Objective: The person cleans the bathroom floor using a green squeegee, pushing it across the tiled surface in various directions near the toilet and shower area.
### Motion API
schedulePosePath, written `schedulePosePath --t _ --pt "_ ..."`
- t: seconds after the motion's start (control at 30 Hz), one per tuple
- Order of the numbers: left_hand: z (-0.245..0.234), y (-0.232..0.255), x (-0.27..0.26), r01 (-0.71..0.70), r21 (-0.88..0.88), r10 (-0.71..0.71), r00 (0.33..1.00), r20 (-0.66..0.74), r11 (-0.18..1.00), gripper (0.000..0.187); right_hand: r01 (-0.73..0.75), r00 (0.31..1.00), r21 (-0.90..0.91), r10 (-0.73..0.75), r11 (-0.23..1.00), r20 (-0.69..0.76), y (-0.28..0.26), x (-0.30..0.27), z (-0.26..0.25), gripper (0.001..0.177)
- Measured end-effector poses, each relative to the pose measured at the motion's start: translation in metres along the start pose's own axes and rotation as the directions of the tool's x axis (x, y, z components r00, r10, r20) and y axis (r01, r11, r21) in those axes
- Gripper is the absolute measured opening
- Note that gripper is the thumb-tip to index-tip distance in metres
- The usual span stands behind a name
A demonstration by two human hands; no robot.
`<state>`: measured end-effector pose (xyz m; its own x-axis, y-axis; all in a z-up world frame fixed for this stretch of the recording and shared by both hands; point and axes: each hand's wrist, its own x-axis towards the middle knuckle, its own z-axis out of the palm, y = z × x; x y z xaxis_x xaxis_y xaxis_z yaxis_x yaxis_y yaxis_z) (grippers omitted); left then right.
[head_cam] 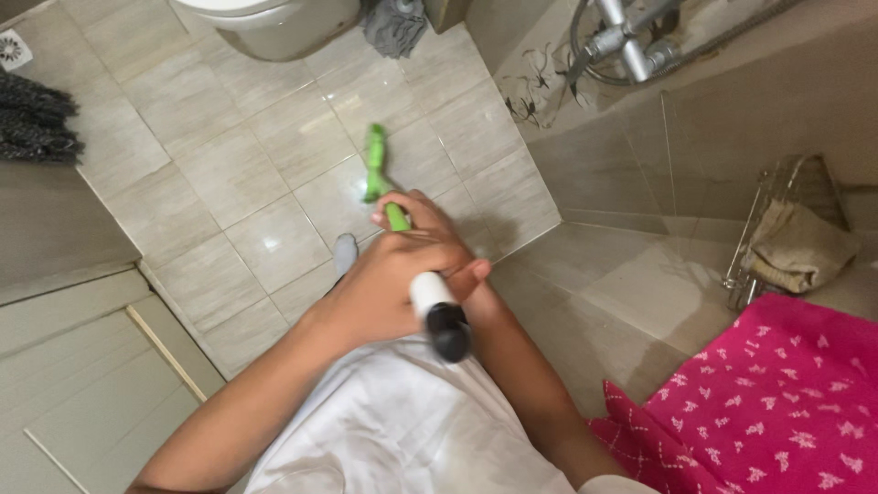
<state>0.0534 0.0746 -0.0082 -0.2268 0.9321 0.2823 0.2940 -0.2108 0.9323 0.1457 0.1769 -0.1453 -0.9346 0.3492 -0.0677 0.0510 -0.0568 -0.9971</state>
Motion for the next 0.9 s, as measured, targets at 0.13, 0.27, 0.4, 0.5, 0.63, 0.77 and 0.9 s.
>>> schedulePosePath --t 0.13,0.27,0.4,0.5,0.63,0.77,0.9 --pt "-0.014 -0.01 -0.017 0.057 -0.107 -0.064 0.996 -0.065 0.993 0.037 -0.256 0.947 -0.59 0.321 0.766 0.006 0.037 0.025 -0.039 0.04" --pt "-0.015 -0.046 -0.032 0.239 -0.149 -0.256 0.961 -0.107 0.96 0.041 -0.417 0.864 -0.757 0.479 0.504 -0.156 0.089 0.021 -0.059 0.039" --pt "-0.017 -0.102 -0.034 0.393 -0.136 -0.406 0.91 -0.083 0.909 0.044 -0.48 0.841 -0.733 0.491 0.482 -0.228 0.143 0.019 -0.064 0.033" --pt "-0.016 -0.112 -0.04 0.446 -0.102 -0.454 0.888 -0.076 0.889 0.045 -0.434 0.883 -0.793 0.377 0.427 -0.28 0.167 0.02 -0.055 0.03" --pt "-0.026 -0.085 -0.036 0.382 -0.072 -0.388 0.914 -0.116 0.921 0.043 -0.37 0.927 -0.766 0.269 0.526 -0.263 0.152 0.027 -0.026 0.03" --pt "-0.041 -0.036 -0.031 0.267 -0.069 -0.274 0.949 -0.153 0.961 0.04 0.024 0.968 -0.731 -0.199 0.682 -0.154 0.123 0.034 0.005 0.031" --pt "-0.036 -0.018 -0.022 0.122 0.02 -0.12 0.989 -0.091 0.992 0.029 0.264 0.905 -0.708 -0.422 0.655 -0.052 0.096 0.043 0.029 0.024"
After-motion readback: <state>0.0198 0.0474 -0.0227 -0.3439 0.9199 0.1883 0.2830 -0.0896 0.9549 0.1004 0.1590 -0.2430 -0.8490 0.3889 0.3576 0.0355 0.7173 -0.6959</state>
